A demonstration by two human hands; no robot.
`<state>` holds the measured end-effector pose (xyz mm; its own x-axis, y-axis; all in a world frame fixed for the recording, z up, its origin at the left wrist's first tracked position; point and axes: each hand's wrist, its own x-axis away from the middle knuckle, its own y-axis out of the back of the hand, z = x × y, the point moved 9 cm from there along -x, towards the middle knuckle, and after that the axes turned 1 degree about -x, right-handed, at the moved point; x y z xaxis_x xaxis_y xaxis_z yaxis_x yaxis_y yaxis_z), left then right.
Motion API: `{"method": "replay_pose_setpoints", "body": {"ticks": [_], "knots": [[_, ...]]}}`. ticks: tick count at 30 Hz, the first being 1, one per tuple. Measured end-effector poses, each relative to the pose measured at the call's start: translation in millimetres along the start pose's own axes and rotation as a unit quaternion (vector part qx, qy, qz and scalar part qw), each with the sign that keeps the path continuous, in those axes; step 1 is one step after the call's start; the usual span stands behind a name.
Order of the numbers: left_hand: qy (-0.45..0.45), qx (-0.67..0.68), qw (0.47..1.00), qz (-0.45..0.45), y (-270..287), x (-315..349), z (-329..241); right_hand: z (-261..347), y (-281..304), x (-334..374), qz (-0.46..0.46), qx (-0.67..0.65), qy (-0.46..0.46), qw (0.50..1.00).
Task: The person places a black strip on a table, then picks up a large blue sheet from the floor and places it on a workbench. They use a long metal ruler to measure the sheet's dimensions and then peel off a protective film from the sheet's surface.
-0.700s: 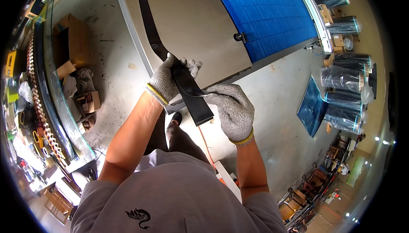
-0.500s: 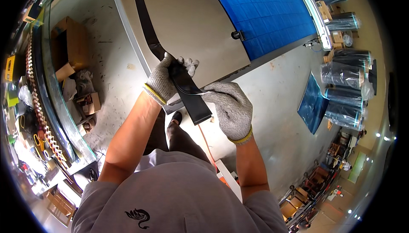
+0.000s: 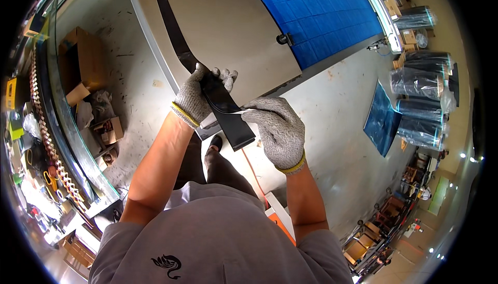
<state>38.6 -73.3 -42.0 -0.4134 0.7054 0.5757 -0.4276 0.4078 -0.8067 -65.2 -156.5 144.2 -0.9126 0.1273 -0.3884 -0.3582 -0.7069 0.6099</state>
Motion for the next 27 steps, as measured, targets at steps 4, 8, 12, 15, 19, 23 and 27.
{"method": "replay_pose_setpoints", "body": {"ticks": [4, 8, 12, 15, 19, 23, 27], "knots": [[0.022, 0.016, 0.999, 0.038, -4.3, -1.8, 2.3, -0.3, 0.7, 1.1, 0.002, -0.014, 0.003, 1.0], [-0.011, -0.017, 0.999, 0.025, -4.6, -3.7, -4.2, 3.1, -1.4, -0.3, 0.015, -0.016, 0.016, 1.0], [-0.028, -0.097, 0.993, 0.064, -15.8, 3.4, -10.9, 15.0, -3.6, -6.3, 0.063, -0.021, 0.037, 0.997], [-0.04, -0.078, 0.995, 0.057, -18.2, 7.6, -13.2, 25.4, -3.3, -11.2, 0.106, -0.015, 0.024, 0.994], [-0.032, -0.086, 0.995, 0.039, -20.6, 12.0, -13.0, 29.1, -8.1, -8.2, 0.154, 0.063, 0.056, 0.985], [-0.001, -0.113, 0.985, 0.134, -25.5, 11.9, -9.3, 29.8, -8.8, -10.6, 0.151, 0.045, 0.049, 0.986], [-0.002, -0.094, 0.993, 0.073, -18.5, 14.8, -8.5, 30.3, -8.4, -12.2, 0.146, 0.009, 0.014, 0.989]]}}
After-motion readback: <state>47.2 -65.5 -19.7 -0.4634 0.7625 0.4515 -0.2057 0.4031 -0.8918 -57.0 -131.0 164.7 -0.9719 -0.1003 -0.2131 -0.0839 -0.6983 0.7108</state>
